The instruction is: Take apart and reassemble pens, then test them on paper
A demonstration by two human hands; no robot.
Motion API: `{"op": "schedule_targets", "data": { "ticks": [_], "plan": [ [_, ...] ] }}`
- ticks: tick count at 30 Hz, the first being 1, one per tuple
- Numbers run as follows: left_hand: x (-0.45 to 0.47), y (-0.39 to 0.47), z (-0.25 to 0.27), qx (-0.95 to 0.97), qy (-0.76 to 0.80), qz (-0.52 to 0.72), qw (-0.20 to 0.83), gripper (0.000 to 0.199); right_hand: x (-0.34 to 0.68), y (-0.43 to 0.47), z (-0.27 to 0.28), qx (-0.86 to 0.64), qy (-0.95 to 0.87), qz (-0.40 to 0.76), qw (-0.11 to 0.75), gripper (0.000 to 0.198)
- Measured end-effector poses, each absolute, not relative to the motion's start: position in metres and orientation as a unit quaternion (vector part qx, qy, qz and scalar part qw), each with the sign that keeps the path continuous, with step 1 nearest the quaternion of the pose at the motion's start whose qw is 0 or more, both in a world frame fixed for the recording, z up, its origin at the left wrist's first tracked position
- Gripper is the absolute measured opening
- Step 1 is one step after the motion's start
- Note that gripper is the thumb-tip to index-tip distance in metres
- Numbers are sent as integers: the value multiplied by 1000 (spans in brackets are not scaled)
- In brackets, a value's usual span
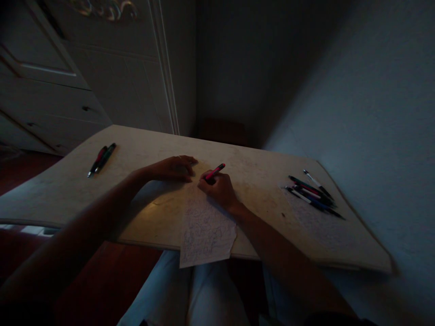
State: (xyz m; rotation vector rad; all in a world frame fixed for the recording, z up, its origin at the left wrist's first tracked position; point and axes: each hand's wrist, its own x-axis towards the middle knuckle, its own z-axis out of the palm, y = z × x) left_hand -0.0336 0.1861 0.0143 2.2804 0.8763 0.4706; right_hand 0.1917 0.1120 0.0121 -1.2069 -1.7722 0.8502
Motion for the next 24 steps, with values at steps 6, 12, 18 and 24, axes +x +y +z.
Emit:
{"op": "schedule_targets", "data": {
  "ticks": [6, 12, 18, 24],
  "plan": [
    [-33, 187, 14, 869, 332, 180, 318, 26, 192, 112, 12, -456, -723, 341, 392, 14],
    [-33, 186, 15, 868, 335, 180, 319, 28, 191, 110, 13, -459, -708, 373, 386, 12],
    [-34, 186, 15, 872, 337, 172, 311, 25, 191, 112, 12, -474, -704, 349, 398, 12],
    [-34, 186, 15, 870, 331, 175, 322, 20, 193, 116, 10, -486, -685, 355, 410, 11]
  ]
}}
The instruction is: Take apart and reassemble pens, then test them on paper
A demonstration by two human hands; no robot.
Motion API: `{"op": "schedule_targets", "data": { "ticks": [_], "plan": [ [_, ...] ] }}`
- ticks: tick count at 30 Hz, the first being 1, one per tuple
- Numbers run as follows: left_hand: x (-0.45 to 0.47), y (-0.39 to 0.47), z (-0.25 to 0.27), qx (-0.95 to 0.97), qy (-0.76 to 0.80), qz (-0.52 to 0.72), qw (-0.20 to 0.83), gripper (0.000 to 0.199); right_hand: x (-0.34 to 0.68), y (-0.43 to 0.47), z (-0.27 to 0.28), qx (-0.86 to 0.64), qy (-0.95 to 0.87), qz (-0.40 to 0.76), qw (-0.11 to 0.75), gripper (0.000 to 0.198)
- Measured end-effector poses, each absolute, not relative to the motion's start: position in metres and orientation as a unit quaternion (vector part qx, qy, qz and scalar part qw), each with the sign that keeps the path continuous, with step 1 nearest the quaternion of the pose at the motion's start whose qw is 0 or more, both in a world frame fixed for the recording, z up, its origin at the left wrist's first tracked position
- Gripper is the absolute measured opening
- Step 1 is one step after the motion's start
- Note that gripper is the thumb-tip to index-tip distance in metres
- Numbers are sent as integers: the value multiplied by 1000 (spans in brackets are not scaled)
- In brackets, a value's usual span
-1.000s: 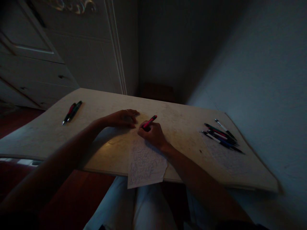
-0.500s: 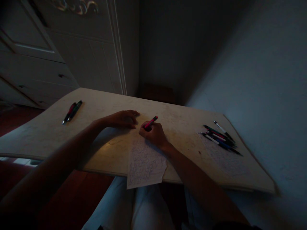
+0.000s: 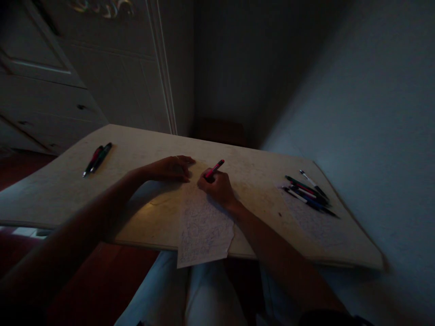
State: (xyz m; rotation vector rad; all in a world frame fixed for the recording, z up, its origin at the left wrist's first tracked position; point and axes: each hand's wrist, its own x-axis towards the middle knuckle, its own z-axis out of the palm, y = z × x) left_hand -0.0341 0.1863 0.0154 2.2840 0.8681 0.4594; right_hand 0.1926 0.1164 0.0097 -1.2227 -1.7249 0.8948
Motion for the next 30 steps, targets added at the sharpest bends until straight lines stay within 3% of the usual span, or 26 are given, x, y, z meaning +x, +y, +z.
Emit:
{"op": "schedule_targets", "data": {
  "ticks": [4, 14, 19, 30],
  "plan": [
    [-33, 183, 19, 871, 336, 165, 316, 20, 192, 115, 11, -483, -704, 330, 403, 10],
    [-35, 186, 17, 873, 340, 158, 313, 26, 196, 116, 16, -495, -668, 394, 393, 11],
    [-35, 187, 16, 873, 343, 156, 309, 28, 203, 120, 14, -513, -635, 375, 439, 11],
    [-33, 187, 16, 867, 340, 168, 322, 25, 204, 119, 14, -503, -677, 363, 396, 10]
  ]
}}
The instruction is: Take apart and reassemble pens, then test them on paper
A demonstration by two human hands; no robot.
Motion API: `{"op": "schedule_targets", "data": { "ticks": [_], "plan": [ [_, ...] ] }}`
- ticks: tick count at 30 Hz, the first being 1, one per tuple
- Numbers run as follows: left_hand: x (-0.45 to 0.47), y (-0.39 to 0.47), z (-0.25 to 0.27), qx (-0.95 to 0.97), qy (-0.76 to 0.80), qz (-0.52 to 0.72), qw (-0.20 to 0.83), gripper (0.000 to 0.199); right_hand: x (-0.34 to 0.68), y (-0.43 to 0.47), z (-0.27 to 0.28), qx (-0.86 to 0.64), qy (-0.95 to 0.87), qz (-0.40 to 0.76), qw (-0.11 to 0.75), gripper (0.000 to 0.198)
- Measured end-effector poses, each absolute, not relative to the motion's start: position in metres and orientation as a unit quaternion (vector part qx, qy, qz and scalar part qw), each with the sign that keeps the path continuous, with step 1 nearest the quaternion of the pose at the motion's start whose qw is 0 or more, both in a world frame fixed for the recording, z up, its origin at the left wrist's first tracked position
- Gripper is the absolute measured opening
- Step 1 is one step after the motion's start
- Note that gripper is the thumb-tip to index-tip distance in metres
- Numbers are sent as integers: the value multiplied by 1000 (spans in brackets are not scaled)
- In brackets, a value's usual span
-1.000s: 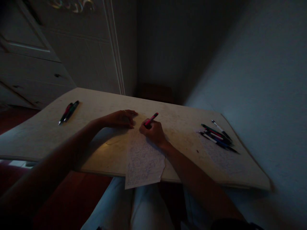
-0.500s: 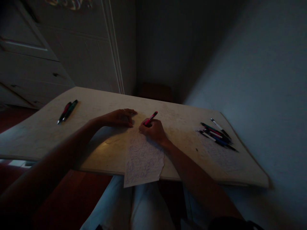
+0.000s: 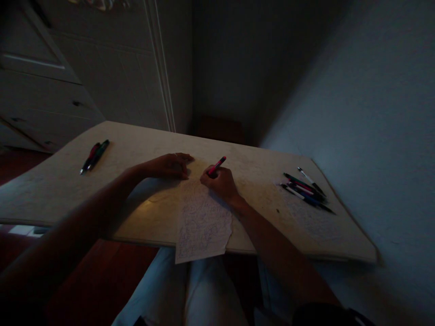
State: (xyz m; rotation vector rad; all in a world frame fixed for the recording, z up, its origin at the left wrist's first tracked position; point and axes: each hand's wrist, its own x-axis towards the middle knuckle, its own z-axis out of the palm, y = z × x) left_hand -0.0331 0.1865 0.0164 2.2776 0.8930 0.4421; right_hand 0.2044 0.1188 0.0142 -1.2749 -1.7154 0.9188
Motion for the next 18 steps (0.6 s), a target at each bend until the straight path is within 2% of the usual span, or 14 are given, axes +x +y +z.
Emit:
{"op": "schedule_targets", "data": {
  "ticks": [8, 18],
  "plan": [
    [-34, 184, 19, 872, 347, 154, 310, 26, 205, 119, 16, -517, -656, 366, 410, 11],
    [-34, 186, 17, 872, 340, 158, 315, 27, 204, 115, 18, -523, -661, 376, 384, 11]
  ]
}}
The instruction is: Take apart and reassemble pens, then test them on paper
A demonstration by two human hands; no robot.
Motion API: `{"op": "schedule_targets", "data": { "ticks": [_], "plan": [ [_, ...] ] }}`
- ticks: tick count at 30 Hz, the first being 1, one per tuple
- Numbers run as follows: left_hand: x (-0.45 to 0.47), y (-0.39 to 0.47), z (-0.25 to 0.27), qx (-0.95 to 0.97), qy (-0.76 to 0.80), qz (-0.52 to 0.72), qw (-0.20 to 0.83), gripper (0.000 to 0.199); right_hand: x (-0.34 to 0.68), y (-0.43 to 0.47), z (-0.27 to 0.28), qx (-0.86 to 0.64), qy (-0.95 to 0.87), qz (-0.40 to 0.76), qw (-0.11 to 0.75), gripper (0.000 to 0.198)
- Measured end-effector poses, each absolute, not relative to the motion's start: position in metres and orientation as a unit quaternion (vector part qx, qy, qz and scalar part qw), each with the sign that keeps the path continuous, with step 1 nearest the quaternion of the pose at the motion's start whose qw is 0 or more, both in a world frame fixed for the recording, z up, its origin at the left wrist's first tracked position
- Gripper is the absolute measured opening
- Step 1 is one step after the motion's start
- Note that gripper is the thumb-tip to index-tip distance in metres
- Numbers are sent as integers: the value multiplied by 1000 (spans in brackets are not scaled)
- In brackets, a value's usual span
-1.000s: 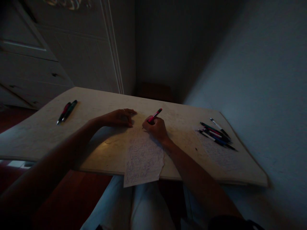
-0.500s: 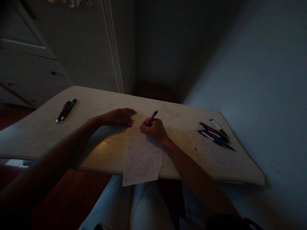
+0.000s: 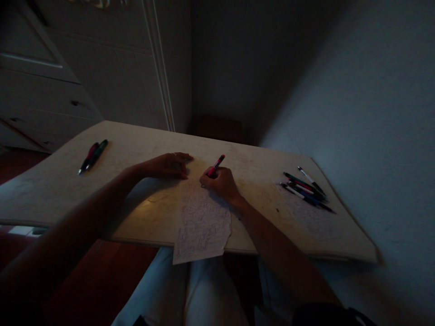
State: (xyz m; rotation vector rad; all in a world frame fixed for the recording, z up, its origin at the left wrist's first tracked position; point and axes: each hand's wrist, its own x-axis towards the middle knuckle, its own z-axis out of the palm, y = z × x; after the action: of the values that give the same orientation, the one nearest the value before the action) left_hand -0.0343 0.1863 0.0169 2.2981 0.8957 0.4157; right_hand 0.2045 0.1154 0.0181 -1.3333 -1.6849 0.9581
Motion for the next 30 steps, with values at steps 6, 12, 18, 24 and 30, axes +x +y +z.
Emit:
{"op": "schedule_targets", "data": {
  "ticks": [6, 12, 18, 24, 30],
  "plan": [
    [-34, 185, 19, 871, 349, 151, 311, 27, 207, 118, 16, -531, -655, 336, 419, 11],
    [-33, 185, 18, 870, 345, 155, 316, 25, 207, 116, 19, -542, -651, 345, 405, 12],
    [-34, 184, 18, 867, 343, 161, 324, 25, 207, 114, 22, -540, -646, 360, 401, 12],
    [-33, 183, 20, 867, 347, 160, 320, 27, 209, 115, 22, -541, -639, 377, 395, 13],
    [-33, 184, 19, 868, 349, 154, 317, 27, 211, 115, 23, -543, -654, 352, 392, 14]
  ]
}}
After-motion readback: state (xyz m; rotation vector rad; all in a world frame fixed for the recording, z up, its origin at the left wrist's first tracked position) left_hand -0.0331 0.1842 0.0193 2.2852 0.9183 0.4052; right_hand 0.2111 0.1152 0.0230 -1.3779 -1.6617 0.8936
